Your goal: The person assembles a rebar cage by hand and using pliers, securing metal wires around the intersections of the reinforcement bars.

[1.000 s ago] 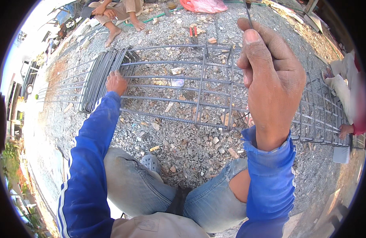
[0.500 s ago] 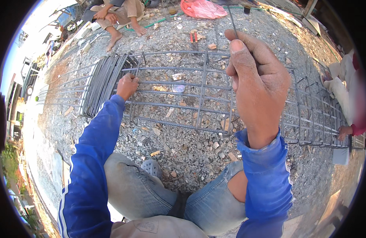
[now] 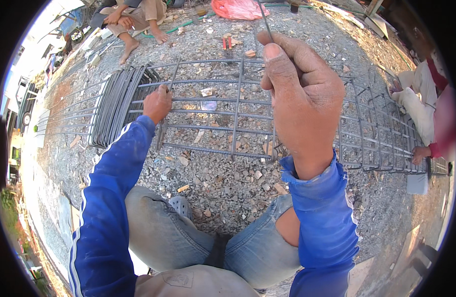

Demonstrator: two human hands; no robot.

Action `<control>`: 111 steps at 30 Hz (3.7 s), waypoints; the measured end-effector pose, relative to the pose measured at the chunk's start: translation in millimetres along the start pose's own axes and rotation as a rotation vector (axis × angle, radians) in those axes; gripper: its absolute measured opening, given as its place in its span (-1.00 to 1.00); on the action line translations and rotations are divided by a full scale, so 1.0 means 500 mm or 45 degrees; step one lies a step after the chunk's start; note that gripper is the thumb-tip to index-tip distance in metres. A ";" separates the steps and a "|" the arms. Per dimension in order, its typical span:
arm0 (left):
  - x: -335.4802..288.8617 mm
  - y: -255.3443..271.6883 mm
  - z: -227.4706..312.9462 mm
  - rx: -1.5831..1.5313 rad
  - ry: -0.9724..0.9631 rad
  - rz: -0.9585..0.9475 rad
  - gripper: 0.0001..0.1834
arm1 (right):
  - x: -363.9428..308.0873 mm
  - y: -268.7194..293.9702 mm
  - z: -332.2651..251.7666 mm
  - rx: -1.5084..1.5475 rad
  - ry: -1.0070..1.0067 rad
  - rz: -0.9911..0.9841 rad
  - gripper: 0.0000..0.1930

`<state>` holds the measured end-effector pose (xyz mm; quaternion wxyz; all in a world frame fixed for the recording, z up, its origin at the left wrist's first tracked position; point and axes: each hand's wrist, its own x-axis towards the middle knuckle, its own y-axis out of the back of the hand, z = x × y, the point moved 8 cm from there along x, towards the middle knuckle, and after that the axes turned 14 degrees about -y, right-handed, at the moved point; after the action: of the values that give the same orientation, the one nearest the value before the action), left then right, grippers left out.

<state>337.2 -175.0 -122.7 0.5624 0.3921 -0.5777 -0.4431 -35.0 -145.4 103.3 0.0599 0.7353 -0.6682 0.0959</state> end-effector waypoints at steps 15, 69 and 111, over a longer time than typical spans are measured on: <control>0.065 -0.042 0.179 -0.193 -0.140 0.019 -0.75 | 0.013 -0.025 0.035 -0.109 -0.002 -0.044 -0.68; -0.154 0.049 -0.260 0.400 0.561 0.018 -0.68 | 0.012 -0.047 0.034 -0.045 0.015 -0.056 -0.76; 0.003 -0.024 -0.023 -0.092 0.054 0.242 -0.75 | 0.014 -0.046 0.047 -0.097 -0.012 -0.068 -0.77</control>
<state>347.8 -180.8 -134.0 0.6278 0.3243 -0.5837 -0.3999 -9.9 -155.0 83.0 0.0874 0.7506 -0.6517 0.0653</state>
